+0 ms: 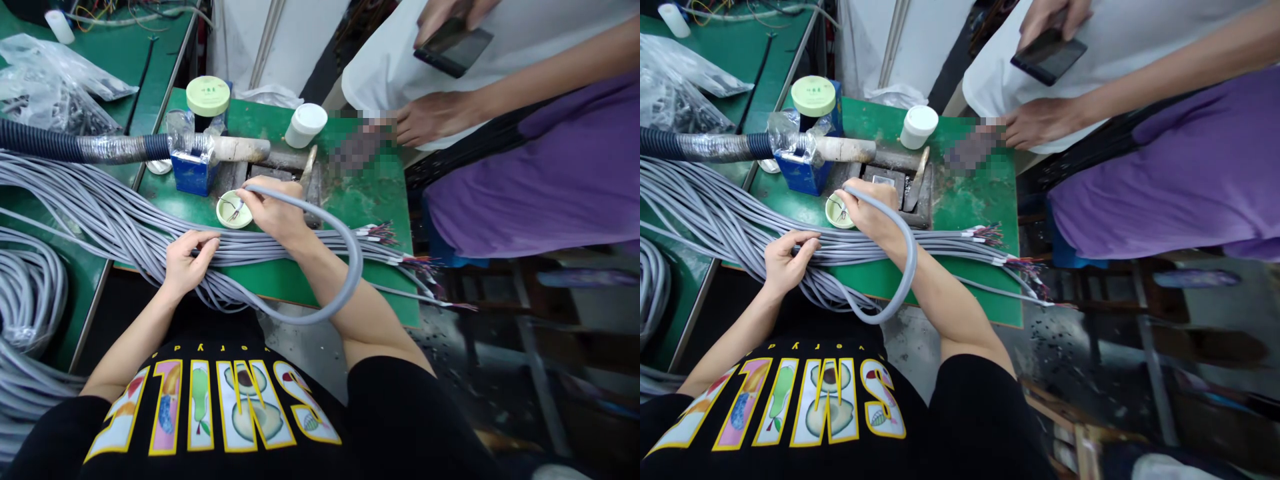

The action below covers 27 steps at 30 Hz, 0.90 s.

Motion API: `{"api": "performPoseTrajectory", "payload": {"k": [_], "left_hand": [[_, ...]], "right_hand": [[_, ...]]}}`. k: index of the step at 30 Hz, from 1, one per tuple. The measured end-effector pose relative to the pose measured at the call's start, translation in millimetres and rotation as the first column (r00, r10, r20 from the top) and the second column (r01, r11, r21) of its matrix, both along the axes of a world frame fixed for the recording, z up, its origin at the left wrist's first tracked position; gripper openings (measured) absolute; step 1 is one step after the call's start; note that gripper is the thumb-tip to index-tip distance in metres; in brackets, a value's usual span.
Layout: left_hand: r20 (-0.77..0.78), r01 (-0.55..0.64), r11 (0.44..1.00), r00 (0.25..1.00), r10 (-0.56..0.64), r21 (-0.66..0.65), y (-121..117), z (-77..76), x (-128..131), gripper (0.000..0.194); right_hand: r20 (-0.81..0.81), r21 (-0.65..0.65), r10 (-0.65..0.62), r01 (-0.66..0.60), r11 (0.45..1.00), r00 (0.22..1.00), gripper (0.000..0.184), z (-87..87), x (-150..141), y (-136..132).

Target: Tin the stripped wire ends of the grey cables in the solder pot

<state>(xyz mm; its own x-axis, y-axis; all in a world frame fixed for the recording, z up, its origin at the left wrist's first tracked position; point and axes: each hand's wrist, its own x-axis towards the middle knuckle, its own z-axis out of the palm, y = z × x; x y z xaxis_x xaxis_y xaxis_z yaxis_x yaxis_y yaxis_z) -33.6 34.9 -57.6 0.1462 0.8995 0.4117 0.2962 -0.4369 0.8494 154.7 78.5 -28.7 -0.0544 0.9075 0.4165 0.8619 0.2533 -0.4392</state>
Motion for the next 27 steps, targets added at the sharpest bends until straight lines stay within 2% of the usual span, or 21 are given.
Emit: {"api": "performPoseTrajectory", "payload": {"k": [10, 13, 16, 20, 23, 27], "left_hand": [[0.002, 0.003, 1.0, 1.0, -0.003, 0.015, 0, 0.0, 0, 0.016], [-0.002, 0.006, 1.0, 1.0, -0.006, 0.029, 0, -0.3, 0, 0.015], [-0.014, 0.011, 0.999, 1.0, -0.011, 0.035, 0, -0.5, 0, 0.016], [-0.017, 0.022, 0.998, 1.0, -0.021, 0.065, 1, -0.4, 0, 0.014], [-0.023, 0.025, 0.996, 0.999, -0.023, 0.083, 1, 0.0, 0, 0.014], [-0.038, 0.021, 0.996, 0.999, -0.018, 0.082, 2, 0.1, 0, 0.016]], "right_hand": [[0.052, -0.015, 0.008, -0.007, 1.0, 0.999, 0.03, 2.2, -3, -2], [0.021, -0.025, 0.028, -0.027, 0.999, 0.999, 0.029, 9.4, 0, -4], [-0.053, 0.014, 0.044, -0.043, 0.999, 0.998, 0.028, 23.0, 12, -7], [-0.148, 0.082, -0.016, 0.028, 0.996, 0.989, 0.027, 33.5, 41, -4], [-0.137, 0.117, -0.088, 0.104, 0.988, 0.987, 0.028, 25.4, 66, 7], [-0.08, 0.171, -0.198, 0.209, 0.963, 0.977, 0.029, 3.5, 86, 24]]}}
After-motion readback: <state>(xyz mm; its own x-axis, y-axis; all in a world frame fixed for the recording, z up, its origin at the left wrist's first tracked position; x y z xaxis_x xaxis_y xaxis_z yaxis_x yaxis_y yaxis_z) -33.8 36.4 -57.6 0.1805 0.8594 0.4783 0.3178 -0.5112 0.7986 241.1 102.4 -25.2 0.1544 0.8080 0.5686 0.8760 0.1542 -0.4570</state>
